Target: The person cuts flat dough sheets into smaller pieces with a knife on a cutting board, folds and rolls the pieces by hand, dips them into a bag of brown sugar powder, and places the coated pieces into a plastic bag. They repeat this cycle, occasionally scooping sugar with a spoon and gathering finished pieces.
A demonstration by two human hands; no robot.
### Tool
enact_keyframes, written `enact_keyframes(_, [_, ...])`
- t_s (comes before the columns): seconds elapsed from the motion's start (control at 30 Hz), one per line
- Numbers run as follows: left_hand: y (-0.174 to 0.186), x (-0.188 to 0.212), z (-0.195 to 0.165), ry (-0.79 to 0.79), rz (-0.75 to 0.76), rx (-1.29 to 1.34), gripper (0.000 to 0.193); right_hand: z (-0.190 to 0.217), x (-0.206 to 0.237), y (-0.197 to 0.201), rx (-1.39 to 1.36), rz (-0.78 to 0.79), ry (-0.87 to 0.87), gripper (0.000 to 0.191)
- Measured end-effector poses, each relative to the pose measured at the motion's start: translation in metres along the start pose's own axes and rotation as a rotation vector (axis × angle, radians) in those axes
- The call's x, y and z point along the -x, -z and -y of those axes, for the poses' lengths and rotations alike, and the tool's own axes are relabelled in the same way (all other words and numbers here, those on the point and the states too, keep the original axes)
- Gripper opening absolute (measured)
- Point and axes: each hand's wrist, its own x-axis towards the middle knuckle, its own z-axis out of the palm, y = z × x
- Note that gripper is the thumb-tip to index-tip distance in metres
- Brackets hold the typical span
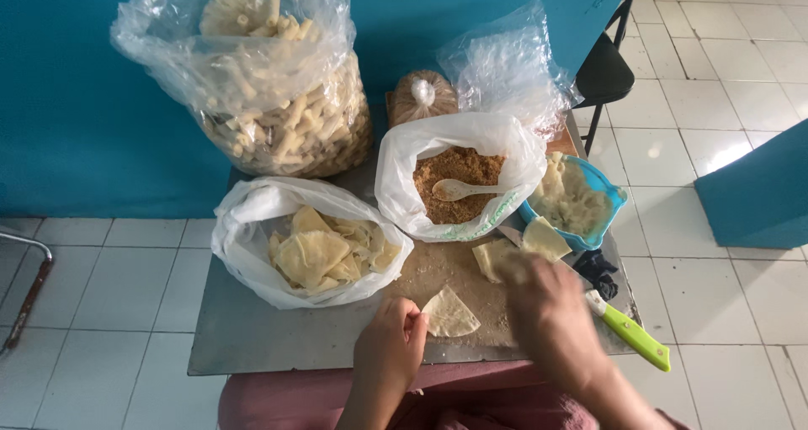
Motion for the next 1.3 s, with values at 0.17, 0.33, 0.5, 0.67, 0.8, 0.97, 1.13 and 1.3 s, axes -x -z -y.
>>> enact_keyframes(0.17, [0.001, -0.002, 0.006, -0.051, -0.001, -0.013, 0.015, -0.044, -0.052, 0.000, -0.129, -0.205, -0.141, 0.017])
enact_keyframes(0.33, [0.000, -0.003, 0.008, -0.015, 0.035, 0.071, 0.017, -0.045, -0.118, -0.031, 0.126, -0.113, 0.013, 0.022])
enact_keyframes(0.5, [0.000, -0.002, 0.012, -0.016, 0.043, 0.152, 0.016, -0.041, -0.133, -0.022, 0.043, -0.002, -0.051, 0.008])
enact_keyframes(0.67, [-0.003, -0.003, 0.015, -0.028, 0.061, 0.089, 0.015, -0.041, -0.121, -0.006, -0.079, 0.031, -0.105, 0.011])
enact_keyframes(0.8, [-0.003, -0.002, 0.014, -0.017, 0.059, 0.100, 0.015, -0.048, -0.115, -0.006, -0.105, -0.028, -0.099, 0.015])
enact_keyframes(0.97, [-0.001, -0.003, 0.013, 0.013, 0.093, 0.095, 0.015, -0.057, -0.116, -0.023, -0.156, -0.020, -0.121, 0.013])
enact_keyframes(1.13, [-0.001, -0.002, 0.011, -0.006, 0.070, 0.104, 0.015, -0.070, -0.113, -0.032, -0.422, -0.009, -0.244, 0.014])
enact_keyframes(1.3, [0.000, -0.002, 0.009, -0.019, 0.046, 0.090, 0.015, -0.079, -0.104, -0.033, -0.546, 0.063, -0.454, 0.017])
